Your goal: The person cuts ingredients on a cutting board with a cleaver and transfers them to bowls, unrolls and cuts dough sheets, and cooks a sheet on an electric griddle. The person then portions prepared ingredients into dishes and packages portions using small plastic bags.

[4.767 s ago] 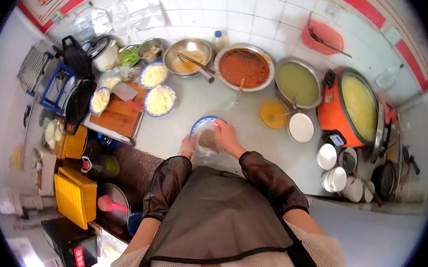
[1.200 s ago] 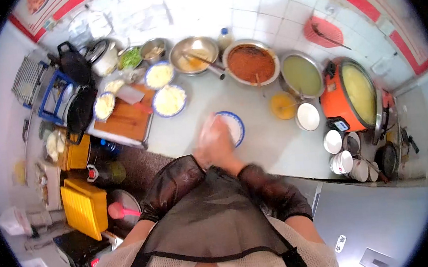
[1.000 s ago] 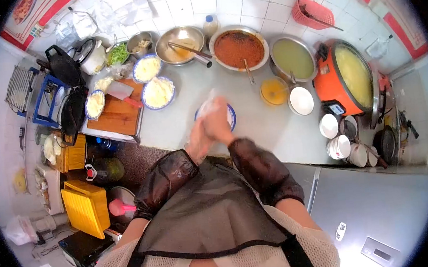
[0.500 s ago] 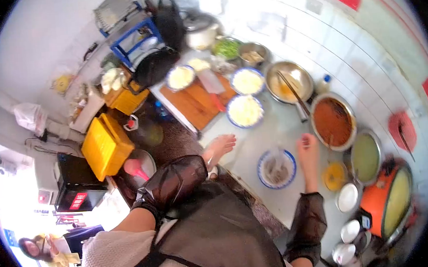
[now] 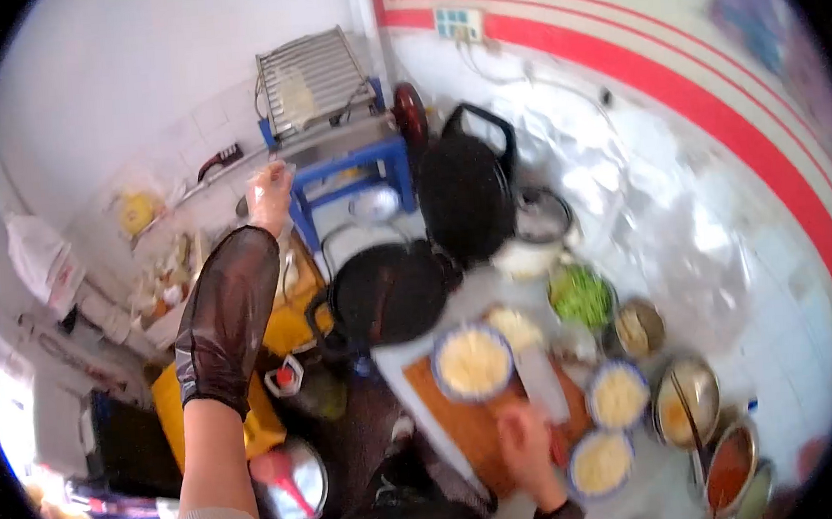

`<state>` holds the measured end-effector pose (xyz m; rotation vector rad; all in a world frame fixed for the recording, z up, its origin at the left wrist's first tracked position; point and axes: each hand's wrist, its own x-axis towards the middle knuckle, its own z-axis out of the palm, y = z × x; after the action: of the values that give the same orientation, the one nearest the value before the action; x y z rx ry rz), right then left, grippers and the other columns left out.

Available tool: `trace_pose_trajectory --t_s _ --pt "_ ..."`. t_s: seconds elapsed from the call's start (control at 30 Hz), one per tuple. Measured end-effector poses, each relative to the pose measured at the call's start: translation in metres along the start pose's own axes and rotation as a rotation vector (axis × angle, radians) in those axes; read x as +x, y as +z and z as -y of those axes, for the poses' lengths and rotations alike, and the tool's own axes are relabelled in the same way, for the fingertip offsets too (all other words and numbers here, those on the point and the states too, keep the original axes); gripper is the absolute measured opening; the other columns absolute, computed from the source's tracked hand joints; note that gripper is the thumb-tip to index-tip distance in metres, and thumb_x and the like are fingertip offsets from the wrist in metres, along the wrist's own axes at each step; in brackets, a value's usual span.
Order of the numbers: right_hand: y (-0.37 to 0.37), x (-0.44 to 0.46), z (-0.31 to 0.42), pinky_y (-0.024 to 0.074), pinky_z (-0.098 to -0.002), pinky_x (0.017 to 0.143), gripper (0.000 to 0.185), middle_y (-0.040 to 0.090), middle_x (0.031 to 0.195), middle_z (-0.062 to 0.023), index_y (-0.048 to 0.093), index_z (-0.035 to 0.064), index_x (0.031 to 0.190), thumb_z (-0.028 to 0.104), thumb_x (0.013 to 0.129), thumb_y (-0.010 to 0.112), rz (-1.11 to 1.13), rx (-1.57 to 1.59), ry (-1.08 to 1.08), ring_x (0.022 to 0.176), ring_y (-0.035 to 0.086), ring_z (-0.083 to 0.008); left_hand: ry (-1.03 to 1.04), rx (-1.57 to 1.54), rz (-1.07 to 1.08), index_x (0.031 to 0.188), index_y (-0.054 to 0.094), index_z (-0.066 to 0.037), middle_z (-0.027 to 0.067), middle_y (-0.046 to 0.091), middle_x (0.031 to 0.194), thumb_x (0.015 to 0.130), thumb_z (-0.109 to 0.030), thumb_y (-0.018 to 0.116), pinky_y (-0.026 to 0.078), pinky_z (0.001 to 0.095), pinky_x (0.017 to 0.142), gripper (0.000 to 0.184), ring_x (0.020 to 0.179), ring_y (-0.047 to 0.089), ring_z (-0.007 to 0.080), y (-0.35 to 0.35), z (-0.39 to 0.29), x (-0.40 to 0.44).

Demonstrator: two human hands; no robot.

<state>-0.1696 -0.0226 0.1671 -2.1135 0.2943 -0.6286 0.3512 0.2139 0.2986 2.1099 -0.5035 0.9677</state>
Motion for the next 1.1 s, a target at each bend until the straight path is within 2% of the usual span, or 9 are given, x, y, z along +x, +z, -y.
trace_pose_trajectory --t_s 0.2,0.27,0.3,0.4,0.5,0.67,0.77,1.0,1.1 --pt "0.082 0.008 -0.012 0.0418 -0.0373 0.089 0.030 0.054 0.115 -0.0172 0.051 0.0046 0.117 0.015 0.089 0.058 0.169 0.019 0.404 0.106 0.053 -0.0283 0.454 0.473 -0.266 0.098 0.066 -0.008 0.0169 0.065 0.093 0.079 -0.029 0.065 0.048 0.0422 0.083 0.029 0.090 0.061 0.0342 0.142 0.091 0.162" --pt "0.083 0.021 -0.010 0.0363 -0.0457 0.095 0.038 0.041 0.133 -0.0140 0.049 0.0099 0.121 0.021 0.086 0.062 0.234 0.193 0.674 0.122 0.040 -0.0289 0.069 0.406 0.291 0.099 0.067 -0.008 0.0178 0.066 0.089 0.082 -0.031 0.061 0.049 0.0445 0.077 0.029 0.085 0.063 0.0332 0.184 0.132 0.210" --pt "0.084 0.029 0.004 0.0363 -0.0457 0.095 0.038 0.041 0.133 -0.0140 0.049 0.0099 0.121 0.021 0.086 0.062 0.224 0.186 0.703 0.122 0.040 -0.0289 0.020 0.131 0.030 0.097 0.067 -0.006 0.0180 0.067 0.085 0.085 -0.028 0.059 0.050 0.0427 0.070 0.026 0.078 0.066 0.0281 0.194 0.133 0.208" --pt "0.104 0.113 0.051 0.0479 -0.0268 0.072 0.013 0.064 0.080 -0.0064 0.063 -0.0013 0.090 0.012 0.088 0.060 -0.131 0.110 0.603 0.078 0.061 -0.0139 -0.236 -0.430 0.324 0.091 0.066 -0.003 0.0108 0.067 0.076 0.088 -0.027 0.058 0.047 0.0291 0.063 0.025 0.072 0.063 0.0134 0.140 0.040 0.139" --pt "0.124 0.211 0.084 0.0459 -0.0305 0.086 0.031 0.059 0.109 -0.0107 0.052 0.0002 0.116 0.013 0.089 0.061 -0.229 0.428 0.362 0.099 0.058 -0.0173 -0.633 -1.295 0.801 0.092 0.064 -0.002 0.0036 0.065 0.085 0.086 -0.007 0.062 0.050 0.0268 0.069 0.008 0.076 0.060 0.0121 0.067 -0.079 -0.023" --pt "0.128 0.214 0.042 0.0474 -0.0266 0.068 0.021 0.065 0.088 -0.0059 0.058 0.0000 0.100 0.010 0.084 0.065 -0.349 0.665 0.465 0.077 0.059 -0.0132 -0.895 -1.294 1.050 0.091 0.061 -0.001 0.0019 0.061 0.082 0.088 -0.005 0.058 0.044 0.0242 0.069 0.006 0.073 0.055 0.0091 0.057 -0.122 -0.167" --pt "0.090 0.143 0.031 0.0464 -0.0302 0.067 0.021 0.061 0.086 -0.0099 0.057 0.0026 0.098 0.006 0.079 0.066 -0.453 0.085 0.561 0.073 0.058 -0.0170 -0.986 -1.198 1.162 0.091 0.061 0.000 0.0007 0.059 0.079 0.089 -0.007 0.059 0.044 0.0234 0.069 0.007 0.072 0.054 0.0082 0.035 -0.157 -0.195" --pt "0.034 -0.013 0.084 0.0483 -0.0359 0.074 0.020 0.059 0.099 -0.0171 0.054 0.0008 0.104 0.002 0.085 0.054 -0.625 -0.155 0.108 0.086 0.060 -0.0313 -0.539 -1.155 1.257 0.094 0.061 0.000 0.0007 0.061 0.081 0.086 -0.008 0.062 0.045 0.0232 0.068 0.011 0.073 0.054 0.0079 -0.028 -0.266 -0.327" --pt "0.002 -0.079 0.069 0.0483 -0.0388 0.085 0.032 0.056 0.118 -0.0191 0.048 -0.0018 0.122 0.003 0.090 0.046 -0.402 0.182 0.699 0.107 0.057 -0.0319 -0.301 -1.187 1.291 0.087 0.062 -0.001 0.0024 0.062 0.083 0.084 -0.007 0.064 0.045 0.0243 0.071 0.008 0.075 0.055 0.0110 -0.096 -0.321 -0.371"
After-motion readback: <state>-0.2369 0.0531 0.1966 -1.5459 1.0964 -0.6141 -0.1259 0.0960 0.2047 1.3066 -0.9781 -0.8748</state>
